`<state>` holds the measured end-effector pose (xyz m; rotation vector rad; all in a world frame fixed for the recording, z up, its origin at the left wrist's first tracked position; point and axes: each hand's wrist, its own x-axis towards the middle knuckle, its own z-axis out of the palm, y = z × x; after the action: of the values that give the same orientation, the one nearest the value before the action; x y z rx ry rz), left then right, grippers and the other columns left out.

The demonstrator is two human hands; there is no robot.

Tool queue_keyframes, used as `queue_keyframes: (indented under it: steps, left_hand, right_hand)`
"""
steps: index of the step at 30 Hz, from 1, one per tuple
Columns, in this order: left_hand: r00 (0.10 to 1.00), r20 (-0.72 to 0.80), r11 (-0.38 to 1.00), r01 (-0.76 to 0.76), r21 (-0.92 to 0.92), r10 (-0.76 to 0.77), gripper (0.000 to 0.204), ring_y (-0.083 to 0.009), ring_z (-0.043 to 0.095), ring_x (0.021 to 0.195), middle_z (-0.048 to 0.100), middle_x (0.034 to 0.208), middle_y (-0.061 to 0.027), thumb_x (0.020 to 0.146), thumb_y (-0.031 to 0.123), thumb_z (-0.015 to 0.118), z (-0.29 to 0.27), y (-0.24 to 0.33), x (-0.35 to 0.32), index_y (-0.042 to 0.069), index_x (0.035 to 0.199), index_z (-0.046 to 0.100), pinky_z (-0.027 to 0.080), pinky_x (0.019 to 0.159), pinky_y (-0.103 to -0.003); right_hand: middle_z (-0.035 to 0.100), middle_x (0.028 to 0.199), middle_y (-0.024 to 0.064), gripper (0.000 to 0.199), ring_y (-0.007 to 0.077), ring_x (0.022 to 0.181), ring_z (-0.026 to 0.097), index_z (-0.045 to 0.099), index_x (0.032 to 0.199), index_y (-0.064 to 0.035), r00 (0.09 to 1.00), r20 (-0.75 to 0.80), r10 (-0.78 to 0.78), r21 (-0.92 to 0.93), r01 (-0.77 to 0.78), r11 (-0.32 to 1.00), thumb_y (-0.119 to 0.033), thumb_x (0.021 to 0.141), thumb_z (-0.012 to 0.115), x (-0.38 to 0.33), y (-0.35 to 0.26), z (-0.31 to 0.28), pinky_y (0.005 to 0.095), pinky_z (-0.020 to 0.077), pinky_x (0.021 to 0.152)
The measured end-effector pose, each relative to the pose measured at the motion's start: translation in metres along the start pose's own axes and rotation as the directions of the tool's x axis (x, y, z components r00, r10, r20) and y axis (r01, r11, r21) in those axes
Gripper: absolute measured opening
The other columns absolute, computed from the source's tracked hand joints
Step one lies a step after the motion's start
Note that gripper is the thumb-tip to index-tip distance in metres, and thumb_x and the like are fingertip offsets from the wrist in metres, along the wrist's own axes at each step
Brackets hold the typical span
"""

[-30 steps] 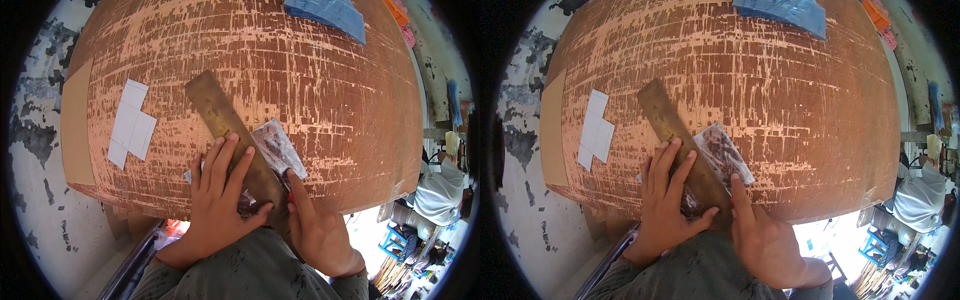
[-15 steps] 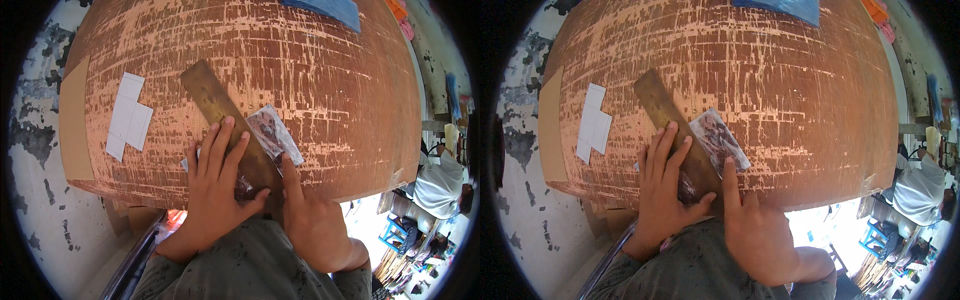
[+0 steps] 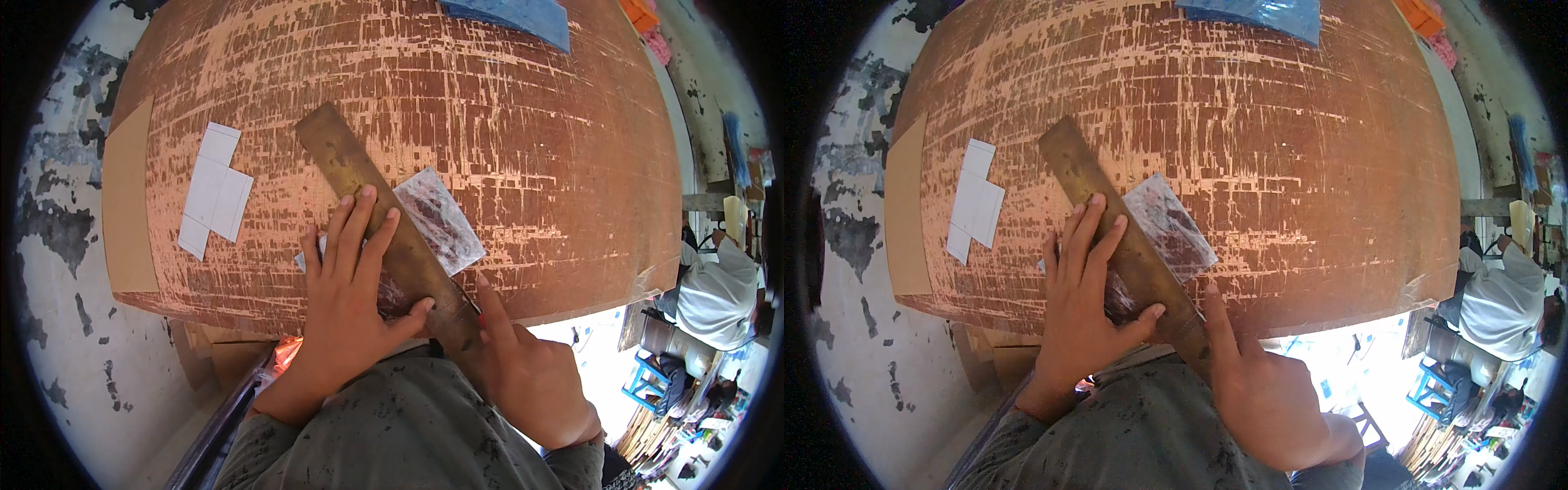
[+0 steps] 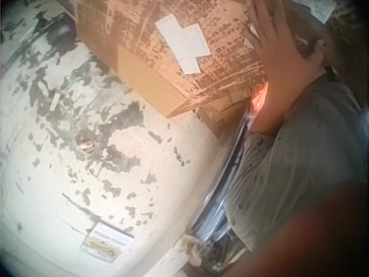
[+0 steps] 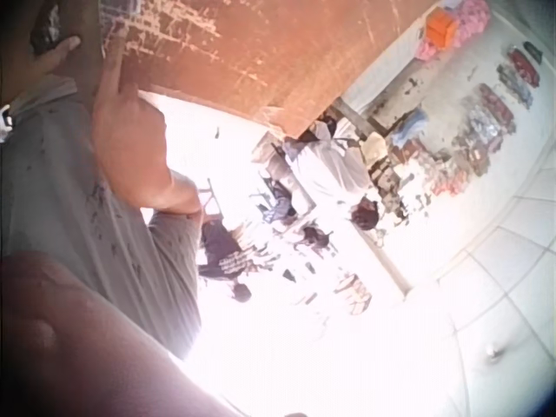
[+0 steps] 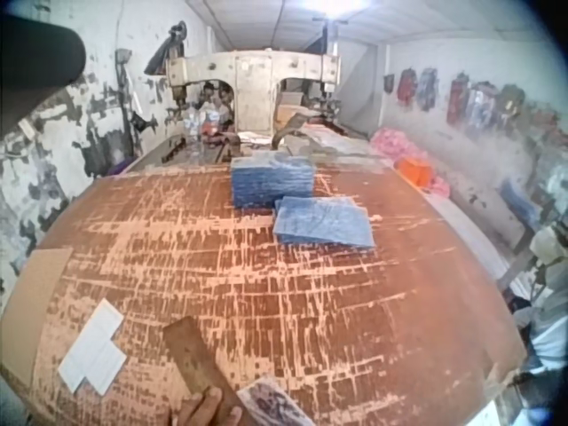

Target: The person cuts a silver sheet using a utility knife while holding a ruler against the sheet for precision, then handles small pieces of the sheet.

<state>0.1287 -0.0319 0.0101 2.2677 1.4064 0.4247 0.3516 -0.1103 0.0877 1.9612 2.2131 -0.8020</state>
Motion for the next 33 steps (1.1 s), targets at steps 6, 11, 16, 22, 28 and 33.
queue_keyframes:
  steps: [6,11,16,22,28,33]
  left_hand:
    - [1.0,-0.012,1.0,0.006,-0.013,-0.006,0.107,-0.0441,0.028,0.166,0.03,0.18,-0.0195,0.077,0.042,0.093,0.0,0.0,0.0,0.008,0.166,0.045,0.017,0.129,-0.072]
    - [1.0,0.002,1.0,-0.012,-0.017,0.012,0.107,-0.0434,0.028,0.165,0.029,0.179,-0.0221,0.077,0.043,0.091,0.001,-0.002,0.002,0.005,0.165,0.044,0.018,0.126,-0.074]
    - [1.0,0.009,1.0,0.0,-0.007,0.0,0.107,-0.0429,0.028,0.166,0.029,0.179,-0.022,0.077,0.043,0.09,0.001,-0.002,0.001,0.005,0.165,0.044,0.018,0.126,-0.073]
    - [1.0,0.019,1.0,0.003,-0.009,-0.003,0.107,-0.0424,0.027,0.166,0.029,0.179,-0.0213,0.076,0.042,0.09,0.0,-0.002,0.002,0.005,0.165,0.044,0.017,0.127,-0.073]
    - [1.0,0.009,1.0,-0.006,-0.017,0.006,0.106,-0.0428,0.027,0.166,0.028,0.18,-0.0214,0.076,0.042,0.091,0.001,-0.004,0.001,0.005,0.165,0.044,0.017,0.127,-0.073]
    - [1.0,0.021,1.0,-0.007,-0.024,0.008,0.106,-0.0434,0.028,0.166,0.028,0.18,-0.0216,0.077,0.042,0.09,0.001,-0.002,0.002,0.005,0.165,0.044,0.017,0.126,-0.073]
  right_hand:
    - [0.072,0.071,0.0199,0.062,0.0384,0.059,0.072,0.048,0.165,-0.0028,0.983,-0.181,0.009,0.107,0.011,0.994,-0.009,0.106,0.065,0.028,-0.009,0.011,0.0499,0.0559,0.055]
    - [0.072,0.072,0.0203,0.063,0.0399,0.06,0.072,0.046,0.166,-0.0013,0.992,-0.128,0.019,0.127,-0.002,0.992,-0.008,0.106,0.063,0.033,-0.009,0.012,0.0512,0.0563,0.058]
    - [0.073,0.077,0.0212,0.064,0.0398,0.064,0.073,0.044,0.166,-0.0004,0.993,-0.116,0.029,0.147,-0.012,0.989,-0.008,0.106,0.063,0.035,-0.01,0.012,0.0509,0.0566,0.06]
    - [0.073,0.077,0.021,0.063,0.0391,0.064,0.073,0.044,0.166,-0.0007,0.993,-0.109,0.038,0.152,-0.021,0.988,-0.008,0.106,0.063,0.037,-0.012,0.011,0.051,0.0571,0.06]
    - [0.073,0.075,0.0193,0.064,0.0361,0.062,0.074,0.044,0.167,-0.0028,0.997,-0.07,0.037,0.072,-0.032,0.997,-0.009,0.106,0.064,0.038,-0.015,0.008,0.0484,0.0575,0.057]
    - [0.069,0.069,0.0181,0.065,0.0352,0.061,0.073,0.044,0.167,-0.0025,0.993,-0.113,0.02,0.063,-0.013,0.998,-0.009,0.106,0.063,0.036,-0.014,0.011,0.048,0.0571,0.057]
